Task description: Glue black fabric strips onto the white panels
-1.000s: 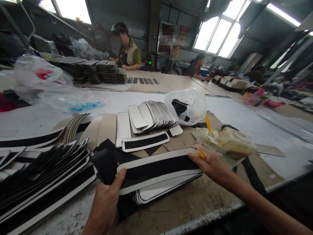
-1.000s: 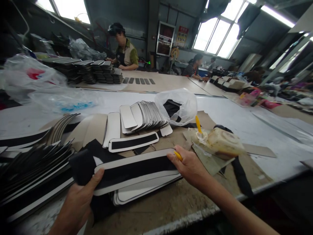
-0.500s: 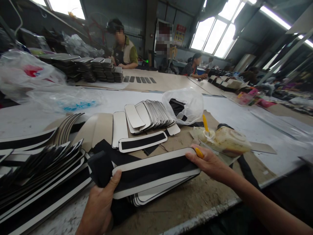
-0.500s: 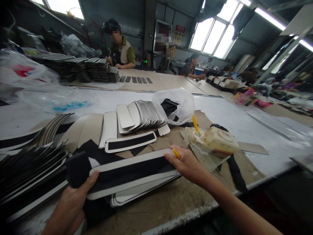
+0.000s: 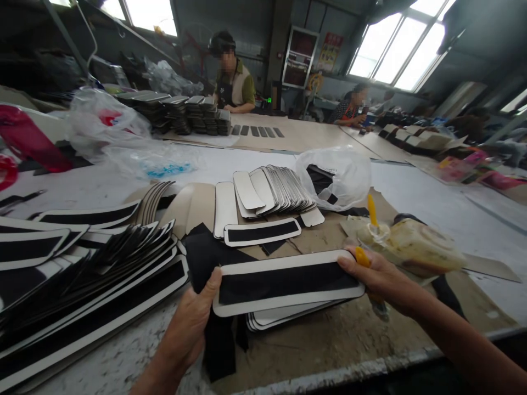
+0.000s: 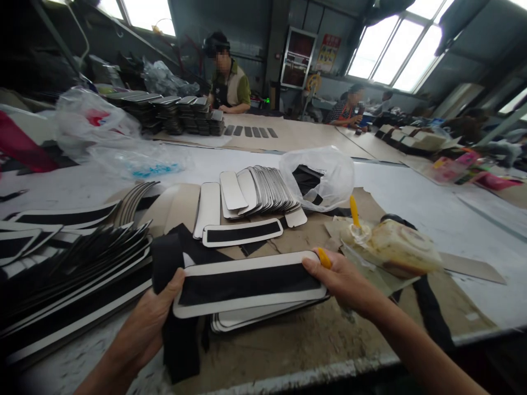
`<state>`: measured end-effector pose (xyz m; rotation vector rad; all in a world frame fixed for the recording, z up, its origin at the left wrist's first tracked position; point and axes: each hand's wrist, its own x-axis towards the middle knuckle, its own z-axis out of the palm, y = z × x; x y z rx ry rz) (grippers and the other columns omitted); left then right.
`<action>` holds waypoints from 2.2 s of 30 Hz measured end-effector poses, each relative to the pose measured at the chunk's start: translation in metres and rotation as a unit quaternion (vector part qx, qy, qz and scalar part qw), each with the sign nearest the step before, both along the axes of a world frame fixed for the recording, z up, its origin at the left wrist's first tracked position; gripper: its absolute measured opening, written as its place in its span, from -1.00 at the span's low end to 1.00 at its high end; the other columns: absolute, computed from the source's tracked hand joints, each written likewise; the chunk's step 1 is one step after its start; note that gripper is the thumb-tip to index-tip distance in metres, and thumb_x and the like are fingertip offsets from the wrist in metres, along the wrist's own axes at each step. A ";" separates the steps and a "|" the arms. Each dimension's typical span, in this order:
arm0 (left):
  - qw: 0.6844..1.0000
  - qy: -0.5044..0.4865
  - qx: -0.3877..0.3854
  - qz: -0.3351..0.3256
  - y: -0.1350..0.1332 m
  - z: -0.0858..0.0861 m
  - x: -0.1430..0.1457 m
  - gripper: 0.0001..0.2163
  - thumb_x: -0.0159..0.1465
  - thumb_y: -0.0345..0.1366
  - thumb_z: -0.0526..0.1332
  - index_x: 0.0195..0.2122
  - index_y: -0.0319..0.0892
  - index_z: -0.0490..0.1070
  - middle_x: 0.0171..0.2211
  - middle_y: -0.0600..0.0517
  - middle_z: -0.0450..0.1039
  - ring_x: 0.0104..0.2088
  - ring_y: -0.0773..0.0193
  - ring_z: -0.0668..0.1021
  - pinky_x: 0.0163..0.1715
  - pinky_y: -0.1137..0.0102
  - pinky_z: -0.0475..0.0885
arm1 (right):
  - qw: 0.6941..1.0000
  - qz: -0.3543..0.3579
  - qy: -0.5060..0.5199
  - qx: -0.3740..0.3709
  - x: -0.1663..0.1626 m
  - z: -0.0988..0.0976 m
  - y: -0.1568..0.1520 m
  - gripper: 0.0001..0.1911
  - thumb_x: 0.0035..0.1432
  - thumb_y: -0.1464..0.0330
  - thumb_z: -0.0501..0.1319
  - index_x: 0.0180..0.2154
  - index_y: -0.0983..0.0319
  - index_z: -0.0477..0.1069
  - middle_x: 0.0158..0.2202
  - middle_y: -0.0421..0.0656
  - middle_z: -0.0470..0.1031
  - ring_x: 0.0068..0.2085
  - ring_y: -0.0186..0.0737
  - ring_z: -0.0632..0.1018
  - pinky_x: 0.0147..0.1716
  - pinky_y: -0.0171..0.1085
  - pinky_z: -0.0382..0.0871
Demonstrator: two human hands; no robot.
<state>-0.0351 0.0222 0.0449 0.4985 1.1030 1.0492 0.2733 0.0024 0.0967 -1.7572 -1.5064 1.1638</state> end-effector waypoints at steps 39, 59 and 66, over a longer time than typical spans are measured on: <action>0.977 0.107 0.098 -0.156 -0.007 0.001 0.006 -0.65 0.08 -0.21 0.33 -0.10 -0.17 0.50 -0.23 -0.03 0.58 -0.25 0.11 0.59 -0.19 0.35 0.49 | 0.929 0.310 -0.181 -0.091 -0.042 0.034 0.012 -0.60 0.00 0.00 0.21 -0.43 0.22 0.33 -0.49 -0.26 0.34 -0.43 -0.32 0.35 -0.49 -0.39 0.15; 0.963 0.160 0.112 -0.188 -0.011 0.012 0.018 -0.65 0.08 -0.16 0.33 -0.12 -0.19 0.50 -0.27 0.00 0.59 -0.27 0.15 0.59 -0.26 0.41 0.49 | 0.916 0.340 -0.203 -0.068 -0.057 0.029 0.011 -0.58 0.11 -0.01 0.10 -0.47 0.22 0.25 -0.51 -0.25 0.33 -0.48 -0.35 0.34 -0.53 -0.39 0.11; 0.982 0.118 0.091 -0.114 -0.007 0.008 0.010 -0.56 0.07 -0.20 0.34 -0.03 -0.23 0.43 -0.18 -0.07 0.56 -0.16 0.07 0.57 -0.04 0.26 0.42 | 0.924 0.205 -0.324 0.006 -0.010 0.034 0.008 -0.56 0.04 -0.05 0.14 -0.43 0.21 0.34 -0.45 -0.20 0.41 -0.43 -0.26 0.39 -0.46 -0.33 0.14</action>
